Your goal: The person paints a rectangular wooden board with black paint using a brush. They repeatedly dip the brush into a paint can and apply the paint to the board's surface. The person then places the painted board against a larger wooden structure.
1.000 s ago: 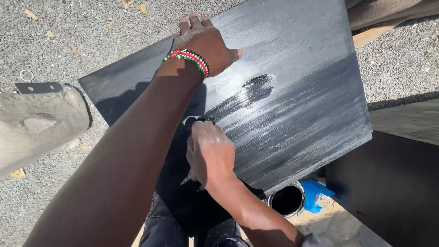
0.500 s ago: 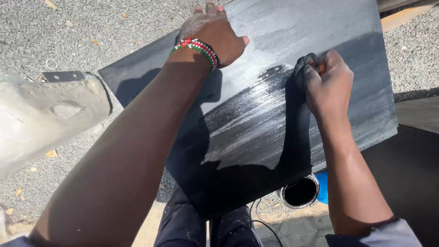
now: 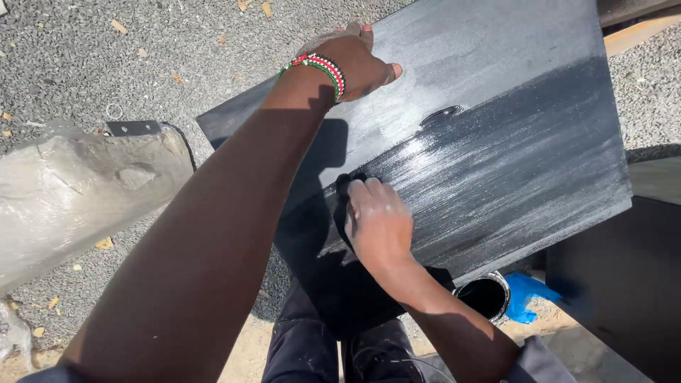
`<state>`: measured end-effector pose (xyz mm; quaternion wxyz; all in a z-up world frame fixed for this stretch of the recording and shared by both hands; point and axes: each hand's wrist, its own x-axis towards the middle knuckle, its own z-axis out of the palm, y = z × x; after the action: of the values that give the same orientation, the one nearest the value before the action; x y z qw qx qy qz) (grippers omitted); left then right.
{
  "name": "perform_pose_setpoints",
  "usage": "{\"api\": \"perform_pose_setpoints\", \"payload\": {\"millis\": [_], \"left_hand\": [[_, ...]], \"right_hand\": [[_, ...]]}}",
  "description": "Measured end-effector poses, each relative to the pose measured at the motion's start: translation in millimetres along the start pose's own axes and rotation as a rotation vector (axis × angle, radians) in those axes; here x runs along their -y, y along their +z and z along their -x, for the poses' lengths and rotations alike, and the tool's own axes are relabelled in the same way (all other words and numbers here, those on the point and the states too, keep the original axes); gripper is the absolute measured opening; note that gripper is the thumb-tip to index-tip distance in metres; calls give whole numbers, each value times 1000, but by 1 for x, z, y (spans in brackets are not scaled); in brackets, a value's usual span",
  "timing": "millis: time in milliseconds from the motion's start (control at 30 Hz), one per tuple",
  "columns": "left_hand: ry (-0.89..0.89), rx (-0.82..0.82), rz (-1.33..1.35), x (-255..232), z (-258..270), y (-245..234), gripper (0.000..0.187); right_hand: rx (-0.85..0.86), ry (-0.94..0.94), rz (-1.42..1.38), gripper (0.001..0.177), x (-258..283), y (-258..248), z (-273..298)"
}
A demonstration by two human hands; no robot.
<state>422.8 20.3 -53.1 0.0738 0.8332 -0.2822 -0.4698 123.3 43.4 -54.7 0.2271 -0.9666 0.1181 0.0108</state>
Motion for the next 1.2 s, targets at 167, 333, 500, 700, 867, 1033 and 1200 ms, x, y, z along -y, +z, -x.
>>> {"api": "perform_pose_setpoints", "payload": {"millis": [167, 333, 500, 700, 867, 1033, 1200], "left_hand": [[-14, 44, 29, -5, 23, -3, 110], [0, 109, 23, -11, 39, -19, 107], [-6, 108, 27, -17, 39, -17, 109], [-115, 88, 91, -19, 43, -21, 116], [-25, 33, 51, -17, 33, -26, 98], [-108, 43, 127, -22, 22, -35, 77], [-105, 57, 19, -28, 9, -28, 93]], "right_hand": [[-146, 343, 176, 6, -124, -44, -45], [-314, 448, 242, 3, -266, -88, -90], [-424, 431, 340, 12, -429, -155, -135], [-141, 491, -9, 29, -279, -120, -123], [47, 316, -123, 19, -135, -54, -77], [186, 186, -142, 33, 49, 62, -9], [710, 452, -399, 29, 136, 107, 34]]}}
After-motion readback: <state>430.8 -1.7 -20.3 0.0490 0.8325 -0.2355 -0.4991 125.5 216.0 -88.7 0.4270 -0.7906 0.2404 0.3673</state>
